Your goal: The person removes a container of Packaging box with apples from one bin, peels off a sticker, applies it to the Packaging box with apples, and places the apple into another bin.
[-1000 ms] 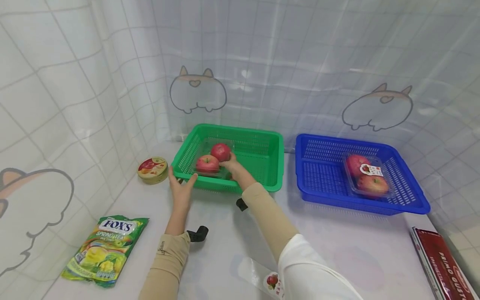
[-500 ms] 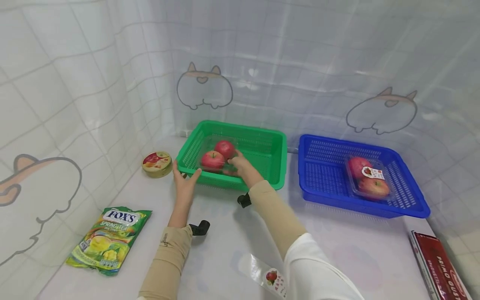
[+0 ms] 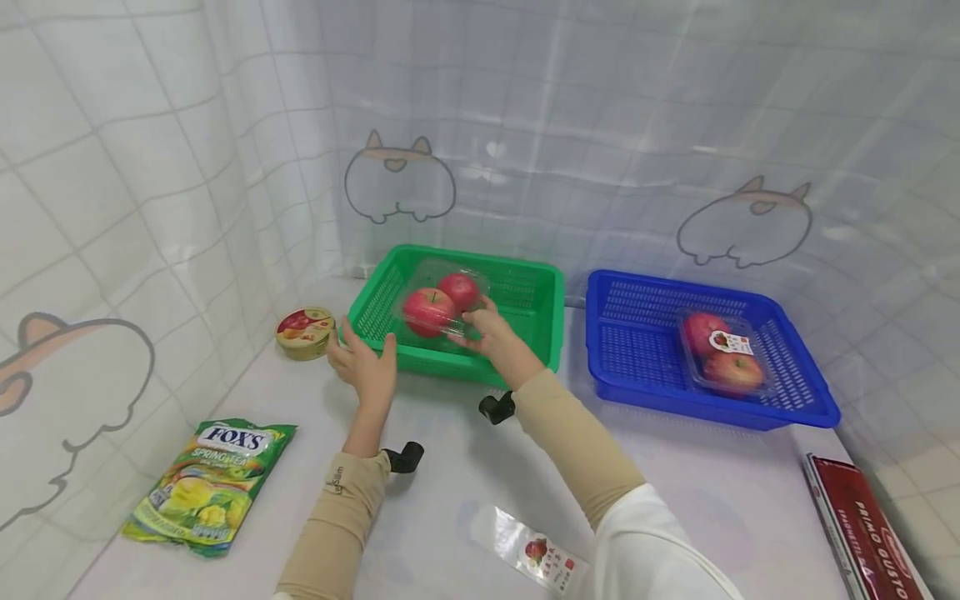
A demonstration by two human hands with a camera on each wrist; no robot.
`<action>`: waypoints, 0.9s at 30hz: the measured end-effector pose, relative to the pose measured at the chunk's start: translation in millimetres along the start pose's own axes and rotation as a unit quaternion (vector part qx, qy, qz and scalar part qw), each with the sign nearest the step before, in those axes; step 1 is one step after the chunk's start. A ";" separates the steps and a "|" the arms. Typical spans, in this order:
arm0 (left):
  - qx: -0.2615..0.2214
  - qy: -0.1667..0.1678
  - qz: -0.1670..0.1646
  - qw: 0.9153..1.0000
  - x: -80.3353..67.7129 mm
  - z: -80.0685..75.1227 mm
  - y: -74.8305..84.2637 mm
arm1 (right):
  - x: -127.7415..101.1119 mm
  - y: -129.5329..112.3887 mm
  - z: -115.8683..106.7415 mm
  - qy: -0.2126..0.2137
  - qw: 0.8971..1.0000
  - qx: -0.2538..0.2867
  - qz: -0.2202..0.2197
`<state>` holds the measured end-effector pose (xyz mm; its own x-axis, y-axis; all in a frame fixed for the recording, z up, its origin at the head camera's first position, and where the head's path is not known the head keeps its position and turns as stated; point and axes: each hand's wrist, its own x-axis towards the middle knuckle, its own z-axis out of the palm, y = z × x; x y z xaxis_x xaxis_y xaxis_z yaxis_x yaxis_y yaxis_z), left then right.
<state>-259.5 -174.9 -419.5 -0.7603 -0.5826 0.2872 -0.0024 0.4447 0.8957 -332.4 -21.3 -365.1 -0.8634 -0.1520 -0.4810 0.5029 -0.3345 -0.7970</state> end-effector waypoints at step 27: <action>-0.302 -0.173 -0.137 0.927 -12.9 51.0 86.5 | -70.6 -2.7 -18.8 0.035 0.989 -0.022 -0.140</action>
<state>-283.0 -94.2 -363.0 -0.9482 -0.3175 -0.0110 0.0593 -0.2110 0.9757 -272.0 7.9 -335.9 -0.9652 0.0068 -0.2613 0.2460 -0.3142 -0.9169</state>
